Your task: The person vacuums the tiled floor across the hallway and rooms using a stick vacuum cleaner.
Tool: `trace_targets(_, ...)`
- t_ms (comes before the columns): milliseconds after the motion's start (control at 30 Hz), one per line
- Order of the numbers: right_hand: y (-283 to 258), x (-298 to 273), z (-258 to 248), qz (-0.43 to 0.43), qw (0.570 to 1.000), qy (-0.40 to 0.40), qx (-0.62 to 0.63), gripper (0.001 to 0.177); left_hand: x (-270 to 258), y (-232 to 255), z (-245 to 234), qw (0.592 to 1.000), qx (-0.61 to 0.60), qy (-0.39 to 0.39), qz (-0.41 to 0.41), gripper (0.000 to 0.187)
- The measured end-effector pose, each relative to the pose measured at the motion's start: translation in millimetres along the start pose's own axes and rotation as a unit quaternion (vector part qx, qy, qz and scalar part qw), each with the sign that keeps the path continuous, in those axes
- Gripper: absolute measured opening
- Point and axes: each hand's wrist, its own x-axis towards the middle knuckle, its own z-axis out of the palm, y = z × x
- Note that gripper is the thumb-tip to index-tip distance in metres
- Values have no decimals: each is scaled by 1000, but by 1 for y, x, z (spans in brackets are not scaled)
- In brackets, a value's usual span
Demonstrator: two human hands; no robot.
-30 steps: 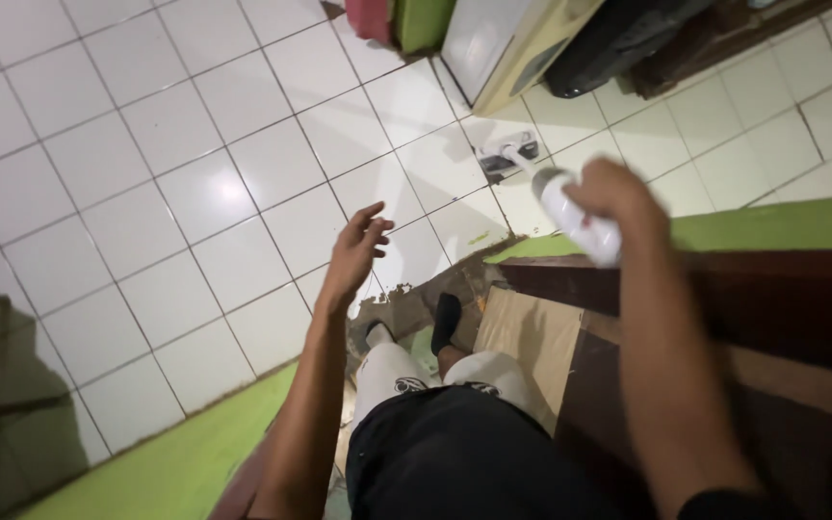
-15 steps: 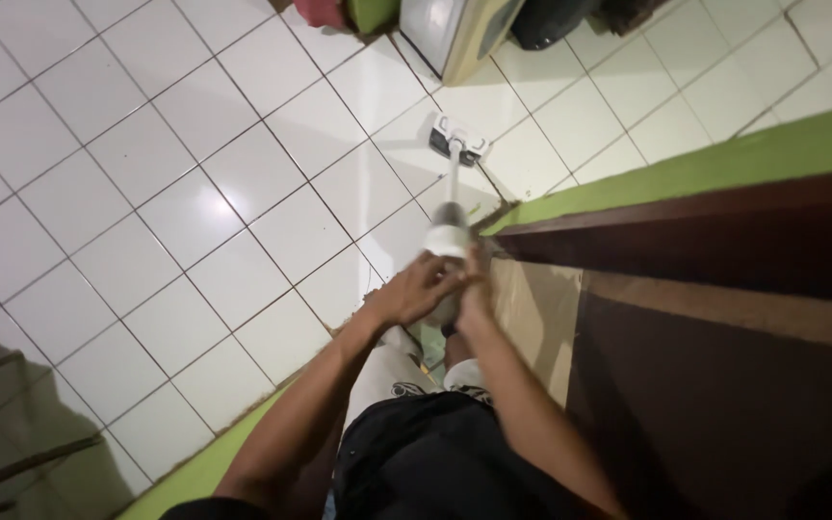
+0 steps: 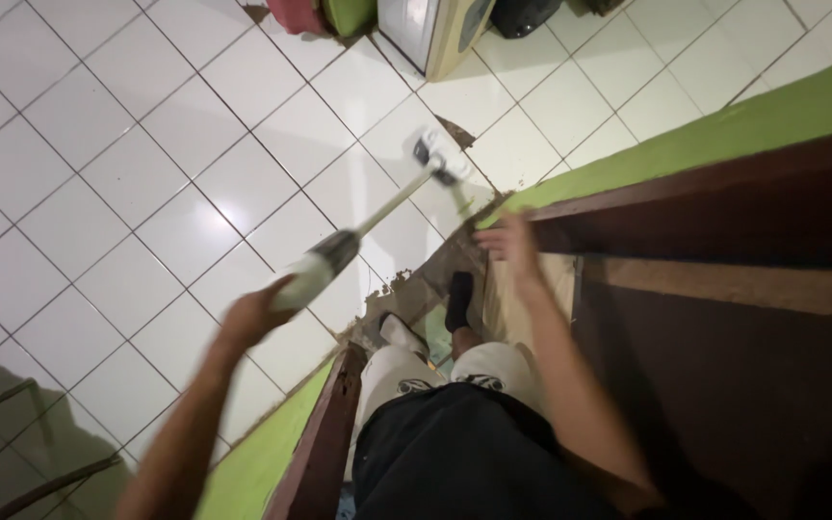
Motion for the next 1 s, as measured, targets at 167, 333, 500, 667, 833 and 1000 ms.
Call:
trace_targets(167,-38,-22,-75,-33,995,68,65,84,-51,-108,-74,995,-7,-61,-74,70)
trace_targets(333,-42,-32,-86,-48,990,61,121,90,-64,-130,-51,991,36,-92,-85,68)
trace_targets(500,-41,-34,-49,-22,994,42,103,91,-26,-32,16,998,4,-60,7,68)
trace_targets(667,-58,-41,-22,-31,998,12,50,90,24,64,40,991,94,-77,-51,75)
trace_targets(833,-82,-38,-16,-43,998,4,34,91,19,-8,31,990,127,34,-44,64)
trace_targets(1000,-75,-27,-3,-31,998,-14,58,89,-81,-126,-6,980,137,42,-138,63)
